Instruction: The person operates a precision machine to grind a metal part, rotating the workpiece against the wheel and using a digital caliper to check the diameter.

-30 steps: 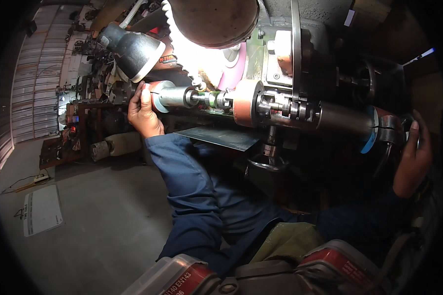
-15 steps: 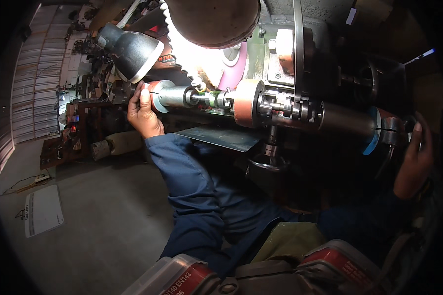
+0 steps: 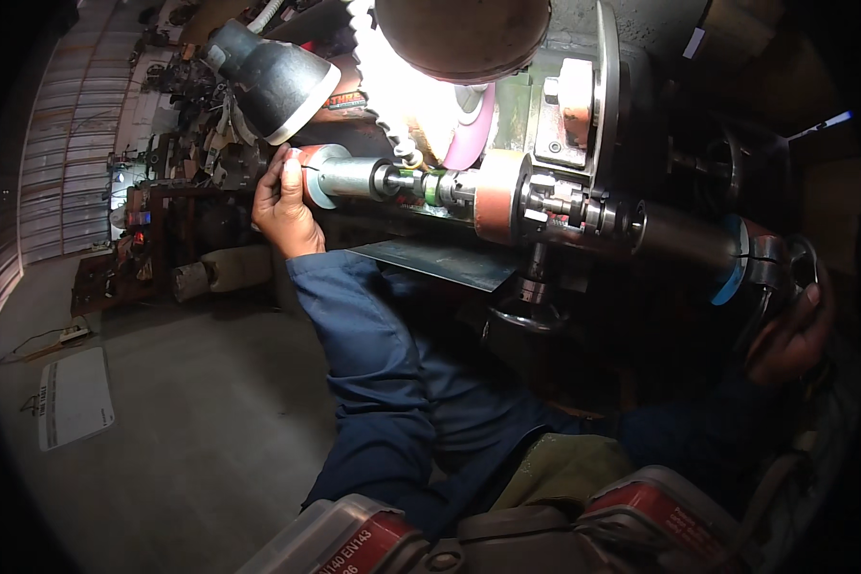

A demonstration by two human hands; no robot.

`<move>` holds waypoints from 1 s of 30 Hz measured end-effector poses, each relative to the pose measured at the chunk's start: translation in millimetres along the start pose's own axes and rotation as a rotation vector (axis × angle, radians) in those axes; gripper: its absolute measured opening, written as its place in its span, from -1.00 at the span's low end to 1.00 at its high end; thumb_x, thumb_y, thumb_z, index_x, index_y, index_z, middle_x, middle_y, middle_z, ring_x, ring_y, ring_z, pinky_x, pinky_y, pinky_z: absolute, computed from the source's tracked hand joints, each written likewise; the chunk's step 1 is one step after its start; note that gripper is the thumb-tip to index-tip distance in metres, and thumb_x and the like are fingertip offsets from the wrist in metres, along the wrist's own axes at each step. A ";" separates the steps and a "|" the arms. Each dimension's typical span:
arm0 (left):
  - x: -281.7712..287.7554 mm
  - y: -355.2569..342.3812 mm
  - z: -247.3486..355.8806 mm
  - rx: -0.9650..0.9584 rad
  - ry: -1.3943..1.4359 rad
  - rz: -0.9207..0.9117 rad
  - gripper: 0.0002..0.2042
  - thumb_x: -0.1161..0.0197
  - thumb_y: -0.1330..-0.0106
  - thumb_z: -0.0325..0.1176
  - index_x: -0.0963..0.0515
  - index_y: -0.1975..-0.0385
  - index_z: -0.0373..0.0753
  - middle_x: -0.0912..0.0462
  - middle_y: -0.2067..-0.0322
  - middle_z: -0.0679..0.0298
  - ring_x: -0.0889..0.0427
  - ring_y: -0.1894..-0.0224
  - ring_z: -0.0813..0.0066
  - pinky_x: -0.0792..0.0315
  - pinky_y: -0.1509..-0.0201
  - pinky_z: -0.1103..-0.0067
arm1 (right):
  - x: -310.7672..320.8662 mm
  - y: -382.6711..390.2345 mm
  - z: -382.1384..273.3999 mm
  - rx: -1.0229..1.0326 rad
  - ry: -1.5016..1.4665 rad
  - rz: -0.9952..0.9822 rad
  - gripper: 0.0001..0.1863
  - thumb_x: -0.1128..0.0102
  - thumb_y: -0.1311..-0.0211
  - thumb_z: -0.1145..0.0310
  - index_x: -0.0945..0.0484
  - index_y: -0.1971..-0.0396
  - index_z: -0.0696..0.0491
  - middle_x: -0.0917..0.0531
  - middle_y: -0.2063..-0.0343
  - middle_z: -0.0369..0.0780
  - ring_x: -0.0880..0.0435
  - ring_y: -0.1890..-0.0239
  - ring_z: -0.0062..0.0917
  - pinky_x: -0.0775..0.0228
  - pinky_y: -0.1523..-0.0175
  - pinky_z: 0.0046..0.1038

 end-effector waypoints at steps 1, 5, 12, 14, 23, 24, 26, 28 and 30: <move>-0.4 0.0 0.2 -0.003 0.013 -0.008 -0.78 -0.40 -0.16 -0.48 -0.62 0.23 -0.43 -0.67 0.11 0.09 -0.62 0.08 0.44 -0.45 -0.14 0.50 | 1.7 -5.9 -1.6 -0.012 0.038 -0.050 -0.60 0.10 -0.48 0.19 -0.52 -0.03 0.19 -0.64 0.07 -0.11 -0.62 0.04 -0.41 -0.42 -0.06 -0.46; 0.3 -0.4 0.1 0.001 0.040 -0.013 -0.80 -0.40 -0.16 -0.48 -0.62 0.26 -0.42 -0.66 0.10 0.07 -0.62 0.08 0.43 -0.46 -0.14 0.49 | 1.6 -26.9 -6.8 -0.056 0.114 -0.193 -0.64 0.08 -0.47 0.24 -0.55 -0.02 0.15 -0.65 0.06 -0.13 -0.62 0.00 -0.43 -0.41 -0.09 -0.48; 2.5 -1.7 -2.7 0.037 0.064 -0.025 -0.80 -0.40 -0.16 -0.49 -0.61 0.26 -0.42 -0.65 0.08 0.07 -0.63 0.08 0.42 -0.46 -0.13 0.49 | -10.3 -61.8 5.8 -0.139 0.302 -0.504 -0.58 0.10 -0.45 0.15 -0.54 0.00 0.17 -0.63 0.06 -0.06 -0.57 -0.06 -0.31 -0.33 -0.16 -0.40; 1.8 -2.2 -1.7 0.001 0.026 -0.056 -0.79 -0.36 -0.21 -0.47 -0.61 0.20 -0.42 -0.66 0.09 0.10 -0.62 0.07 0.44 -0.46 -0.14 0.50 | -9.7 -64.4 7.3 -0.129 0.374 -0.527 -0.57 0.10 -0.45 0.13 -0.54 -0.01 0.16 -0.63 0.06 -0.06 -0.58 -0.05 -0.31 -0.33 -0.16 -0.40; -0.2 -0.1 4.5 0.026 0.051 -0.037 -0.79 -0.36 -0.20 -0.50 -0.61 0.19 -0.43 -0.67 0.11 0.11 -0.63 0.09 0.46 -0.47 -0.11 0.53 | 0.0 -9.2 -16.0 0.085 0.136 -0.008 -0.59 0.09 -0.47 0.17 -0.54 0.01 0.21 -0.65 0.12 -0.06 -0.63 0.06 -0.34 -0.42 -0.05 -0.40; -0.5 0.1 4.8 0.033 0.066 -0.026 -0.79 -0.38 -0.18 -0.51 -0.62 0.22 -0.43 -0.67 0.11 0.10 -0.64 0.11 0.46 -0.48 -0.09 0.53 | -2.5 0.4 -18.6 0.130 0.135 0.077 -0.58 0.11 -0.47 0.17 -0.53 0.03 0.23 -0.64 0.13 -0.04 -0.63 0.06 -0.31 -0.41 -0.06 -0.38; -0.3 -0.4 3.8 0.067 0.108 -0.012 -0.80 -0.42 -0.13 -0.51 -0.63 0.27 -0.42 -0.67 0.12 0.10 -0.64 0.13 0.48 -0.50 -0.05 0.54 | -3.2 10.0 -23.3 0.204 0.146 0.172 -0.57 0.18 -0.49 0.19 -0.52 0.06 0.27 -0.62 0.17 0.02 -0.61 0.08 -0.27 -0.38 -0.07 -0.34; 0.5 -1.8 3.6 0.064 0.102 -0.017 -0.81 -0.43 -0.12 -0.51 -0.63 0.29 -0.42 -0.67 0.12 0.11 -0.64 0.13 0.49 -0.50 -0.04 0.54 | -4.2 8.3 -25.1 0.217 0.109 0.107 -0.58 0.19 -0.50 0.21 -0.50 0.04 0.26 -0.62 0.15 -0.01 -0.61 0.08 -0.30 -0.38 -0.06 -0.35; 2.4 -2.9 1.4 0.098 0.091 -0.008 -0.82 -0.45 -0.10 -0.50 -0.64 0.32 -0.41 -0.68 0.13 0.12 -0.64 0.14 0.51 -0.50 -0.02 0.55 | -0.7 -1.1 -25.8 0.189 0.125 0.042 -0.60 0.16 -0.50 0.23 -0.50 0.02 0.26 -0.63 0.14 -0.05 -0.60 0.06 -0.33 -0.37 -0.09 -0.38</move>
Point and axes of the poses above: each hand's wrist, its own y-axis away from the middle knuckle, its own x-axis out of the back of the hand, z = x × y, the point moved 4 cm from there along -y, towards the middle knuckle
